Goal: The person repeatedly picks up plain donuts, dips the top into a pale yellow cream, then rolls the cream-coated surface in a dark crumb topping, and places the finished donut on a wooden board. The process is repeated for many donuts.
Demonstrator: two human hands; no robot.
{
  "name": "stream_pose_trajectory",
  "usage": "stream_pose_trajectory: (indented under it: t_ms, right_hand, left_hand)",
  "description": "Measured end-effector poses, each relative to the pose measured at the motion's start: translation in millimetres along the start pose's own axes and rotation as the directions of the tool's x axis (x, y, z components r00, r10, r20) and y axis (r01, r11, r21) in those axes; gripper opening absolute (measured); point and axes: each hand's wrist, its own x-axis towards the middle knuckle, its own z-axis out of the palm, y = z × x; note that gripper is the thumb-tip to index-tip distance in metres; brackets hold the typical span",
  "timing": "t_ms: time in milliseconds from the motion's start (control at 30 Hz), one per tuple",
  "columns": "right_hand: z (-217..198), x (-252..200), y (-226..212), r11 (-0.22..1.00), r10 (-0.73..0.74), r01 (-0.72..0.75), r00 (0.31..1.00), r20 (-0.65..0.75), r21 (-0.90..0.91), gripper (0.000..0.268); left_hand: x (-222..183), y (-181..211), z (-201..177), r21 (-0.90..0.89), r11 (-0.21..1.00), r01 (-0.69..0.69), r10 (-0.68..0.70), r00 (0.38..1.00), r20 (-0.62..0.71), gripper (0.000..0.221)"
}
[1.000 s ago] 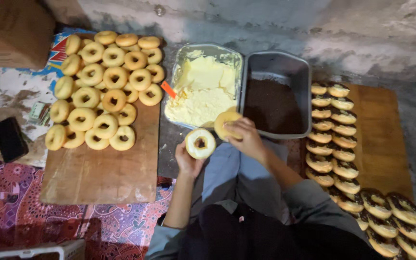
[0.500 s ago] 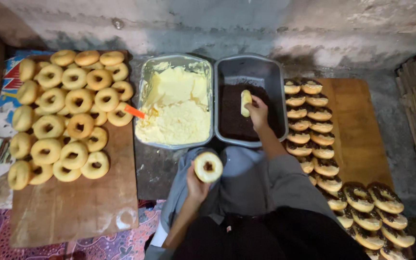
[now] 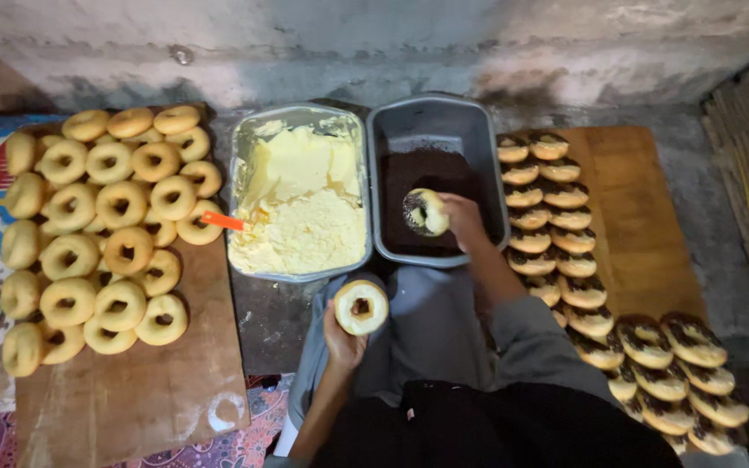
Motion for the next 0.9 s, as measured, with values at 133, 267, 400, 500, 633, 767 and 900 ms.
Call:
stream_pose_trajectory:
  t_ms: [133, 267, 400, 500, 633, 767, 900]
  right_hand:
    - [-74.9, -89.9, -15.2, 0.815, 0.233, -0.179, 0.972, -0.029, 0.551, 0.038]
    - [-158.4, -214.7, -42.4, 0.829, 0.158, 0.036, 0.942, -0.296, 0.558, 0.038]
    - [-239.3, -312.2, -84.4, 0.881, -0.065, 0.304, 0.838, -0.541, 0.364, 0.045]
    - [-278.4, -353.0, -103.8, 0.902, -0.107, 0.385, 0.637, -0.764, 0.194, 0.042]
    - [-306.1, -346.9, -107.2, 0.979, 0.012, 0.18, 0.427, -0.904, 0.098, 0.035]
    - [-314.7, -321.8, -95.9, 0.984, 0.023, -0.173, 0.404, -0.914, -0.052, 0.035]
    - [-317.8, -300.3, -87.9, 0.654, -0.364, -0.514, 0.43, -0.826, -0.556, 0.029]
  left_hand:
    - [-0.7, 10.2, -2.2, 0.06, 0.998, -0.018, 0.019, 1.0, -0.017, 0.055]
    - [-3.8, 17.9, -4.3, 0.072, 0.996, -0.053, 0.05, 0.998, 0.037, 0.053]
    - [-6.0, 25.3, -2.4, 0.05, 0.997, -0.066, 0.061, 0.994, 0.096, 0.05]
    - [-5.7, 27.9, 0.5, 0.099, 0.993, -0.063, 0.058, 0.997, 0.054, 0.054]
    - [-13.6, 30.7, 9.0, -0.032, 0.999, -0.024, 0.029, 0.988, 0.155, 0.059]
    - [-24.3, 34.5, 32.5, 0.067, 0.997, -0.042, 0.037, 0.996, 0.082, 0.061]
    - [-39.5, 39.3, 66.8, 0.125, 0.991, 0.044, -0.049, 0.998, 0.038, 0.061]
